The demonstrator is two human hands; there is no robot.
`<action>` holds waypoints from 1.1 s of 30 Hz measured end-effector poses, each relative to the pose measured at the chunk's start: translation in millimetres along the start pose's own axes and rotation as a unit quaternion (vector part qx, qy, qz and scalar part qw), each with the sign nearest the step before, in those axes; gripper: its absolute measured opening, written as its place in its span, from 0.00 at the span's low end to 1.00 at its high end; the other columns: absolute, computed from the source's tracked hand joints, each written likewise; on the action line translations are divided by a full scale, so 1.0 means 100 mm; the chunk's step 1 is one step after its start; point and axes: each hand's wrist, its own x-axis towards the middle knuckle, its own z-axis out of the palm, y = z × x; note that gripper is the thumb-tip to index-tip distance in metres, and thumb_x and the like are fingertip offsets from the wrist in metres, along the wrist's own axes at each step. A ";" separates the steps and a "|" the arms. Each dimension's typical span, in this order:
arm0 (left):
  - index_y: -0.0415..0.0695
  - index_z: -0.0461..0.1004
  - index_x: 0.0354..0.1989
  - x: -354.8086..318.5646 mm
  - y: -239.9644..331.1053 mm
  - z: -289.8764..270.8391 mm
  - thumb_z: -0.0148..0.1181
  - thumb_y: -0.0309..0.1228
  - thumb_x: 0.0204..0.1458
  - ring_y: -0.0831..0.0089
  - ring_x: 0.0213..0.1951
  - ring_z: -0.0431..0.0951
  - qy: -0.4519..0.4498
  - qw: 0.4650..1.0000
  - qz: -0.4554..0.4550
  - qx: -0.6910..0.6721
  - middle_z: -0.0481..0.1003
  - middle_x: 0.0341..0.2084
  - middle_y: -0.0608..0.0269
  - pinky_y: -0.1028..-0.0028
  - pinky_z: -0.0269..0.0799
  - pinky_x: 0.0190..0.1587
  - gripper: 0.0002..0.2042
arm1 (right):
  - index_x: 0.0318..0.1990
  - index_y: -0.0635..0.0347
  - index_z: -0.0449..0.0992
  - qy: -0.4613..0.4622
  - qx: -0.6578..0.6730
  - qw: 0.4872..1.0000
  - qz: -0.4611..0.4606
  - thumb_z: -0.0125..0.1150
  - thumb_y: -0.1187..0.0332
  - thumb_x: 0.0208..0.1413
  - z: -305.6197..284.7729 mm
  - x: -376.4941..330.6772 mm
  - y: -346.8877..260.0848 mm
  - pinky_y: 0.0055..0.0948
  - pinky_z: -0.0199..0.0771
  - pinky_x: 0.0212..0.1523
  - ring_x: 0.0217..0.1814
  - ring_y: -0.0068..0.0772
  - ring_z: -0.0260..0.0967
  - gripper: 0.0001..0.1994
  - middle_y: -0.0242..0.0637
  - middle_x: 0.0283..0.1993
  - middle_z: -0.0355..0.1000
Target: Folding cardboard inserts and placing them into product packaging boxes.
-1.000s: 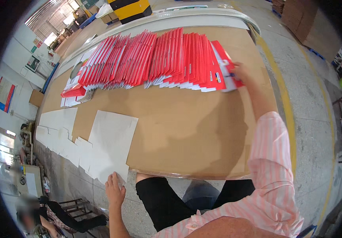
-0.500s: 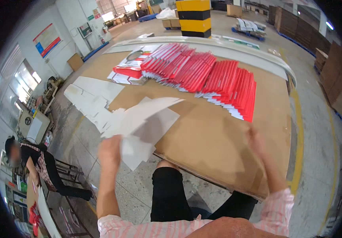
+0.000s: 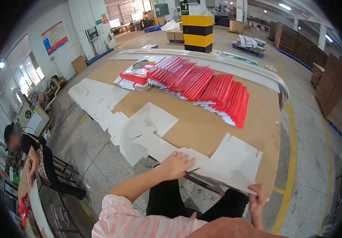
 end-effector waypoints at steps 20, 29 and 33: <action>0.45 0.77 0.35 1.14 0.36 1.50 0.62 0.39 0.45 0.57 0.48 0.69 0.098 0.974 0.045 -0.201 0.74 0.39 0.61 0.57 0.64 0.50 0.13 | 0.58 0.68 0.66 -0.028 -0.262 0.923 0.280 0.70 0.68 0.38 -0.51 0.04 1.08 0.40 0.70 0.52 0.54 0.49 0.69 0.35 0.53 0.53 0.70; 0.42 0.73 0.45 1.11 0.58 1.78 0.58 0.24 0.43 0.53 0.51 0.67 0.231 0.969 -0.068 -0.058 0.68 0.47 0.54 0.60 0.60 0.60 0.17 | 0.67 0.60 0.55 -0.019 -0.438 0.879 0.189 0.61 0.66 0.49 -0.08 -0.16 1.19 0.49 0.49 0.67 0.69 0.56 0.50 0.36 0.48 0.68 0.53; 0.47 0.77 0.45 0.93 0.08 1.41 0.59 0.27 0.45 0.54 0.50 0.67 0.190 0.954 -0.214 -0.092 0.69 0.49 0.54 0.60 0.64 0.55 0.16 | 0.68 0.63 0.51 0.075 -0.253 0.920 0.290 0.67 0.63 0.48 -0.74 -0.49 1.11 0.45 0.53 0.66 0.70 0.50 0.51 0.42 0.52 0.68 0.53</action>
